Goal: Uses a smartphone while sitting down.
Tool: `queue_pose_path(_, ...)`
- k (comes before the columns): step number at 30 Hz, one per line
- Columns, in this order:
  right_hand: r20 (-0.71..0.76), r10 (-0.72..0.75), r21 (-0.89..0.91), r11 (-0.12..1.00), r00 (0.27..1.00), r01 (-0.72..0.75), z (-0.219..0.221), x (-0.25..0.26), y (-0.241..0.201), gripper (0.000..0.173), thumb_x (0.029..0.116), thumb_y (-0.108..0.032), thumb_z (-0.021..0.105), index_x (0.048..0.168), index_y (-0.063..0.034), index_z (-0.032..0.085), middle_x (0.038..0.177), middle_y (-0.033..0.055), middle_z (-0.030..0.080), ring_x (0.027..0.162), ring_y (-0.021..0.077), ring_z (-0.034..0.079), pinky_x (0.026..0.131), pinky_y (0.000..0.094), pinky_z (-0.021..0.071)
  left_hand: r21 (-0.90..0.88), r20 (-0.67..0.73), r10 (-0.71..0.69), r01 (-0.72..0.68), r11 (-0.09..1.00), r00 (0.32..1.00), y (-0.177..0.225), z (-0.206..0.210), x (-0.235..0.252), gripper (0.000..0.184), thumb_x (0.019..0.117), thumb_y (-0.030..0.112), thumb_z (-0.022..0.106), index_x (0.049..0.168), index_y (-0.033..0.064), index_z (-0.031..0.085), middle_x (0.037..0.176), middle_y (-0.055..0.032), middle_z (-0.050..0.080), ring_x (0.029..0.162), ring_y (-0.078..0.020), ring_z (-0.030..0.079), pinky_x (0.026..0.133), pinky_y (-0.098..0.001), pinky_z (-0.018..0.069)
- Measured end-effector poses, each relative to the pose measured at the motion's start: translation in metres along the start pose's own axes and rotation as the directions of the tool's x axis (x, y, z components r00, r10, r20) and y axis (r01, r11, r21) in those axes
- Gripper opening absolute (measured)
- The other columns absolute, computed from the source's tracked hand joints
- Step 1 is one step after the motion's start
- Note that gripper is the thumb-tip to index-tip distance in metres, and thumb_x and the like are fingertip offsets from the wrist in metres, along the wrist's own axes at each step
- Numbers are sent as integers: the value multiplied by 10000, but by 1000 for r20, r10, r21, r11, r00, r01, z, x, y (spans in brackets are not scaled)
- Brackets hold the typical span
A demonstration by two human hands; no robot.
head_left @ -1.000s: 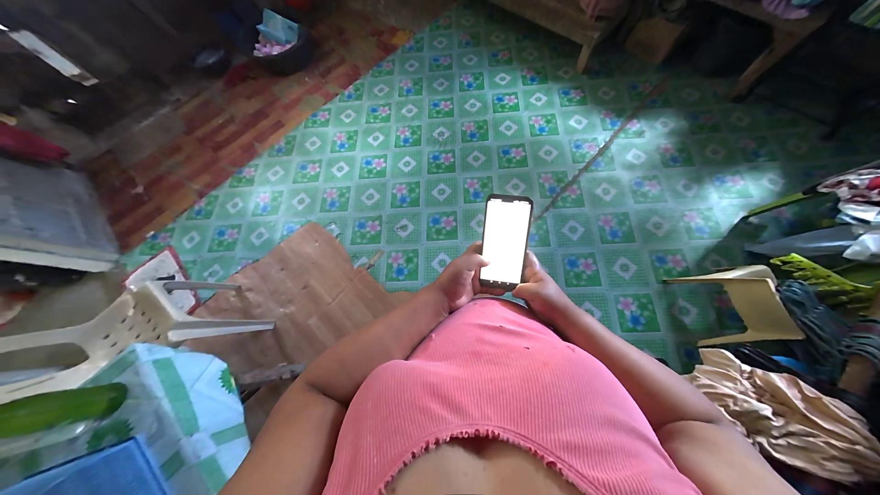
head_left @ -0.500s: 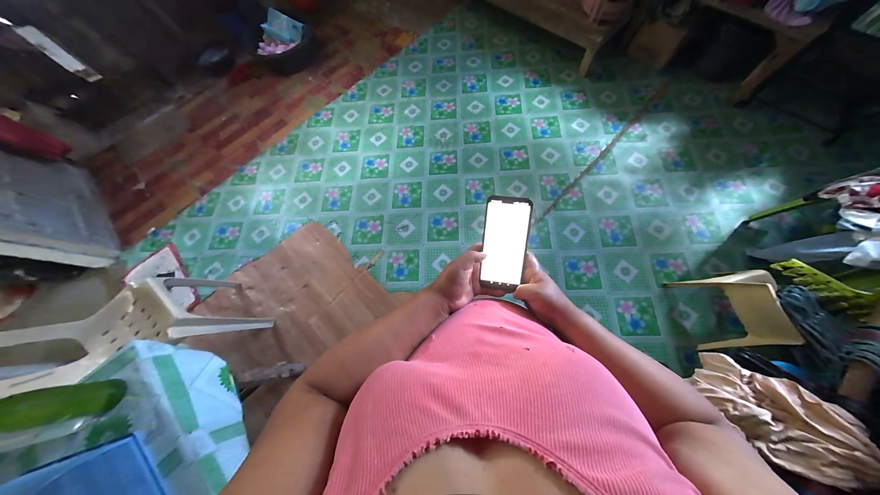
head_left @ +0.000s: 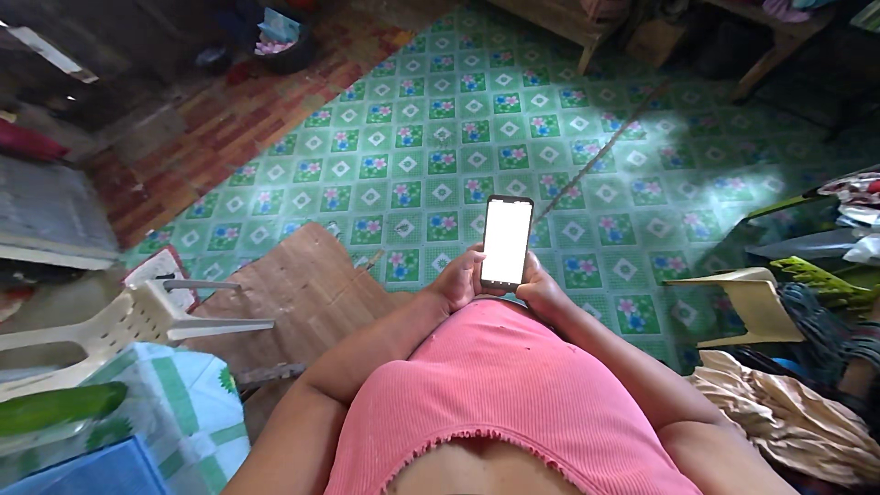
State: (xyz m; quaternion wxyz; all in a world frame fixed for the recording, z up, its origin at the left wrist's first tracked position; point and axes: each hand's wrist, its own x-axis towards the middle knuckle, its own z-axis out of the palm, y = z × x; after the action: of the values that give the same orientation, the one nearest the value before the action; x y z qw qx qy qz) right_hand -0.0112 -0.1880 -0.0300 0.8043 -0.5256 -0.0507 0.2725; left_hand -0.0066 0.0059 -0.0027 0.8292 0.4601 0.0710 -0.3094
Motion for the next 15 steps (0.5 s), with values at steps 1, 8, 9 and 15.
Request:
queue_pose_path(1, -3, 2, 3, 1000, 1000, -2, 0, 0, 0, 815, 704, 232, 438, 1448, -65, 288, 1248, 198, 649, 1082, 319, 698, 907, 505, 603, -5, -2, -2, 2, 1000, 1000, 0, 0, 0, 466, 1057, 232, 166, 1487, 151, 325, 1254, -211, 641, 1048, -344, 692, 842, -490, 589)
queue_pose_path(8, 21, -10, 17, 1000, 1000, 9, -2, 1, 1, 852, 690, 257, 417, 1465, -66, 274, 1272, 216, 638, 1103, 350, 690, 916, 532, 599, -15, 29, 15, -15, 1000, 999, 0, -2, 1, 461, 1048, 250, 182, 1478, 163, 323, 1272, -204, 633, 1061, -342, 688, 860, -493, 586)
queue_pose_path(9, 24, -12, 15, 1000, 1000, 11, -3, 1, 1, 847, 692, 257, 419, 1461, -69, 282, 1272, 215, 638, 1104, 350, 689, 917, 530, 599, -14, 33, 18, -18, 1000, 999, 0, -2, 1, 459, 1050, 257, 183, 1475, 164, 327, 1272, -201, 633, 1061, -340, 688, 861, -493, 585)
queue_pose_path(15, 4, -2, 19, 1000, 1000, 2, -2, 2, 1, 847, 696, 255, 432, 1458, -74, 266, 1261, 206, 643, 1091, 342, 694, 903, 522, 603, -9, 42, 34, -33, 999, 999, 1, -1, 0, 467, 1068, 300, 187, 1487, 157, 333, 1289, -195, 624, 1079, -343, 680, 868, -505, 586)
